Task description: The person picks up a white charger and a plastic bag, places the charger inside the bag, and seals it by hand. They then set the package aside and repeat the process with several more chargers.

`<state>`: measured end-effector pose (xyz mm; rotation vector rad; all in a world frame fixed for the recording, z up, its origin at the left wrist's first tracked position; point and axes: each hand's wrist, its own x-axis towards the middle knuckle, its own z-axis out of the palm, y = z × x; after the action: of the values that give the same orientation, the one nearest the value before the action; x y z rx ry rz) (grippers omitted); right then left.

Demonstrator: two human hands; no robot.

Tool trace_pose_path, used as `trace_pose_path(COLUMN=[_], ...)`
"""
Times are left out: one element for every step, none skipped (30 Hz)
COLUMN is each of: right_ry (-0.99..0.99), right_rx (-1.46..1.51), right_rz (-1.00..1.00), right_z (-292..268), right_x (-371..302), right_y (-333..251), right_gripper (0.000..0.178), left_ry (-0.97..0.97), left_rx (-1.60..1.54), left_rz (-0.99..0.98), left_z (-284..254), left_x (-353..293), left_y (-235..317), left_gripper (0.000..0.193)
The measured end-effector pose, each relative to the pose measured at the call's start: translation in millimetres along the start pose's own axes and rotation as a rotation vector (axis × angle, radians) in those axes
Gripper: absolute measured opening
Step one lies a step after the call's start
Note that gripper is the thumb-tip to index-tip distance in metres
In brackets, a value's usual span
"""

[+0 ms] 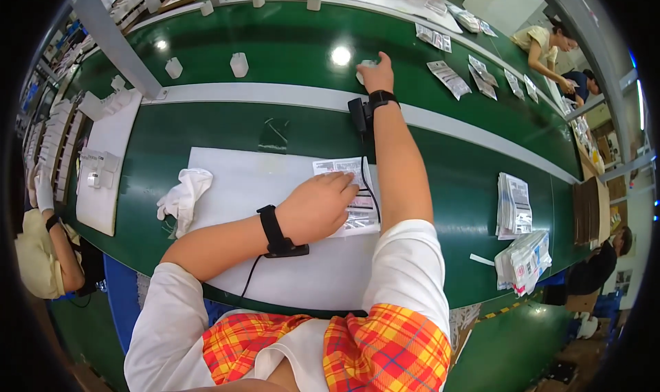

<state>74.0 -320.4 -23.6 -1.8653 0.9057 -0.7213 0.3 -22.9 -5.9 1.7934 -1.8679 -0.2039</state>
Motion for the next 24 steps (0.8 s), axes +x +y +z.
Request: trace_pose_path(right_ry=[0.049,0.103,0.096,-0.020,-0.143,-0.145,-0.337,-0.513,-0.503,-0.505,-0.505,-0.494,-0.467,-0.436,-0.401,-0.389,-0.417,-0.444,-0.466,-0.460,-0.421,-0.380,-0.337,-0.334], right_rx=[0.217,0.432,0.427,0.693,0.962,0.953,0.813,0.668,0.667,0.425,0.184,0.186,-0.033,-0.254,-0.479,-0.478,-0.268,-0.057,0.154,0.156,0.084,0.012,-0.059,-0.056], right_rz=[0.082,0.166,0.173,0.153,0.131,0.141,0.100,0.059,0.074,-0.010,-0.092,-0.083,-0.262,-0.436,-0.608,-0.600,-0.388,-0.182,0.024,0.019,-0.065,-0.149,-0.228,-0.225], right_z=[1,0,-3,-18,-31,-46,-61,-76,-85,-87,-85,-88,-91,-94,-97,-99,-99,-99,-100,-104,-108,-110,-111,-112], right_x=[0,-1,-7,-13,-21,-30,-47,-67,-94,-125,-149,-165,-177,-189,-201,-214,-227,-240,-253,-265,-278,-289,-297,-304], right_y=[1,4,6,7,2,-2,-15,-27,-43,-61,-68,-65,-63,-61,-59,-58,-58,-57,-55,-50,-37,-24,-21,-21], right_gripper=[0.064,0.060,0.060,0.057,0.053,0.053,0.051,0.049,0.049,0.047,0.045,0.045,0.046,0.046,0.046,0.046,0.048,0.050,0.052,0.052,0.053,0.053,0.054,0.054], left_ry=[-0.032,-0.065,-0.066,-0.086,-0.104,-0.125,-0.129,-0.022,0.083,0.186,0.172,0.088,0.003,-0.083,-0.093,-0.165,-0.236,-0.301,-0.304,-0.225,-0.148,-0.071,-0.076,-0.084], left_rx=[0.006,0.009,0.002,0.007,0.016,0.023,0.013,0.063,0.113,0.166,0.157,0.112,0.068,0.028,0.029,0.038,0.049,0.062,0.067,0.018,-0.031,-0.081,-0.079,-0.121], left_rz=[-0.014,-0.023,-0.031,-0.032,-0.037,-0.040,-0.047,0.031,0.108,0.182,0.183,0.136,0.094,0.050,0.063,0.037,0.010,-0.024,-0.022,-0.030,-0.041,-0.053,-0.050,-0.084], left_z=[0,0,-2,-7,-11,-13,-9,0,8,11,13,11,7,4,0,-4,-8,-10,-7,-2,2,5,3,1], left_x=[-1,0,-2,-2,1,4,3,3,3,2,1,1,4,7,9,11,13,12,10,9,8,7,7,7], left_y=[0,0,0,2,3,3,0,-7,-14,-17,-20,-19,-18,-16,-14,-12,-10,-9,-10,-11,-12,-14,-13,-14], left_gripper=[0.043,0.042,0.042,0.042,0.042,0.042,0.042,0.042,0.042,0.042,0.042,0.042,0.042,0.042,0.042,0.043,0.044,0.045,0.045,0.045,0.045,0.045,0.045,0.046])
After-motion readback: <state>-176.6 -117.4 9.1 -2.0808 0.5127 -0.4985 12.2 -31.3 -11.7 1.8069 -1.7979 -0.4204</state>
